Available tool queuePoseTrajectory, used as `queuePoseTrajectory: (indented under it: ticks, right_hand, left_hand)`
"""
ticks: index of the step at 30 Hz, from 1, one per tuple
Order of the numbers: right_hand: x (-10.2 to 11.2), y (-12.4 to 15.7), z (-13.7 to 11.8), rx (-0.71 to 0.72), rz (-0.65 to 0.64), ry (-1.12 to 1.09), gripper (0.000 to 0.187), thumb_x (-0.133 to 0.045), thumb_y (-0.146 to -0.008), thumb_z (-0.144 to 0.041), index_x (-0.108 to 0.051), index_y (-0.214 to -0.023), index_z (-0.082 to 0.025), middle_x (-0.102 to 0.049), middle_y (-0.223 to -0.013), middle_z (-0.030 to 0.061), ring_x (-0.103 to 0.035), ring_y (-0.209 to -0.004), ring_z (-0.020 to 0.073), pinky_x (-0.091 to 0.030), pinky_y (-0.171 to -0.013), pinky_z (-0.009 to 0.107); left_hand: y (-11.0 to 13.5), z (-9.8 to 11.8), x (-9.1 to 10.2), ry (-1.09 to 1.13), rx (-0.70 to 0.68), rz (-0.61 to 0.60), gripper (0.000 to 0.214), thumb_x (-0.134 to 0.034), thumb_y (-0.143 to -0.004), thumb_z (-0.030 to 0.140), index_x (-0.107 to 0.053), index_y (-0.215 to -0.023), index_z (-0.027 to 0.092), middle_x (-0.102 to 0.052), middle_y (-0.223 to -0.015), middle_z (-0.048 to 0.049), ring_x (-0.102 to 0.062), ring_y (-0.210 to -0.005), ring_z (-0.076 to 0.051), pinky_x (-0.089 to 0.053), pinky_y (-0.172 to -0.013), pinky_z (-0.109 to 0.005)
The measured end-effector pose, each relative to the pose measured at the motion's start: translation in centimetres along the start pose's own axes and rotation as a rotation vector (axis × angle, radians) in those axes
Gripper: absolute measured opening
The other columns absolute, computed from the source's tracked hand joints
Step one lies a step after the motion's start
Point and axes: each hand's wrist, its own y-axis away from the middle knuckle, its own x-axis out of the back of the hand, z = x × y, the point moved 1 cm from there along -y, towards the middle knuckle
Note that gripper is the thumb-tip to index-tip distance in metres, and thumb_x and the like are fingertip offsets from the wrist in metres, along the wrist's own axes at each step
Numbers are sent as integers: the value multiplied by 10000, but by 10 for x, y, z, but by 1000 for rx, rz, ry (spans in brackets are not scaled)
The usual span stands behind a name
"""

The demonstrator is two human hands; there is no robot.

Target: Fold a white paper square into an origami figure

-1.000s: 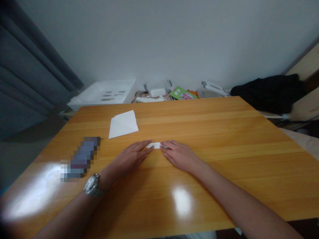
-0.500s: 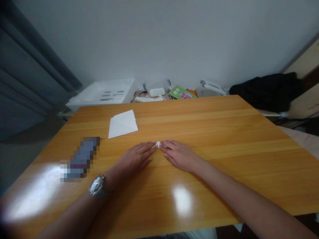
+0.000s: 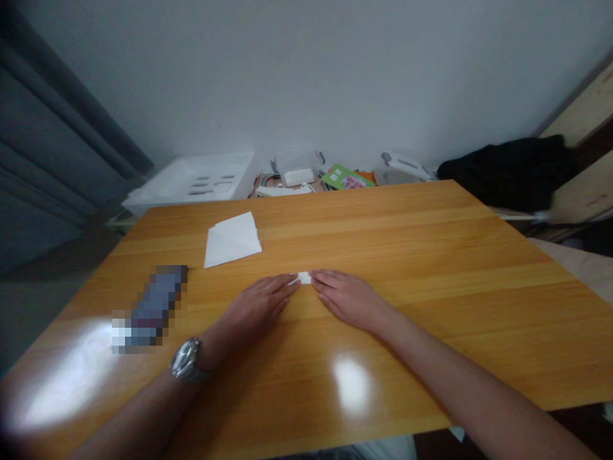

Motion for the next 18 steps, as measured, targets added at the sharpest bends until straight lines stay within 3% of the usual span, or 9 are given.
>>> queuePoseTrajectory:
  ticks: [9,18]
  right_hand:
    - [0,-6,0,11,24,-18,317,-523,-982,-180,-708,-1238,-150,-661,-1342,150,-647,-1223,274,-533,-1058,470]
    - [9,-19,-1,-12,-46,-12,282,-533,-984,-206,-758,-1146,-157,-705,-1271,140,-697,-1124,278,-569,-981,458]
  left_hand:
    - [-2,1,2,34,6,1,442,-517,-1002,302,-499,-1437,219,-547,-1471,-87,-544,-1293,-253,-426,-1113,-436]
    - [-3,2,1,31,14,14,453,-516,-1007,344,-499,-1433,192,-566,-1446,-98,-549,-1265,-260,-421,-1095,-444]
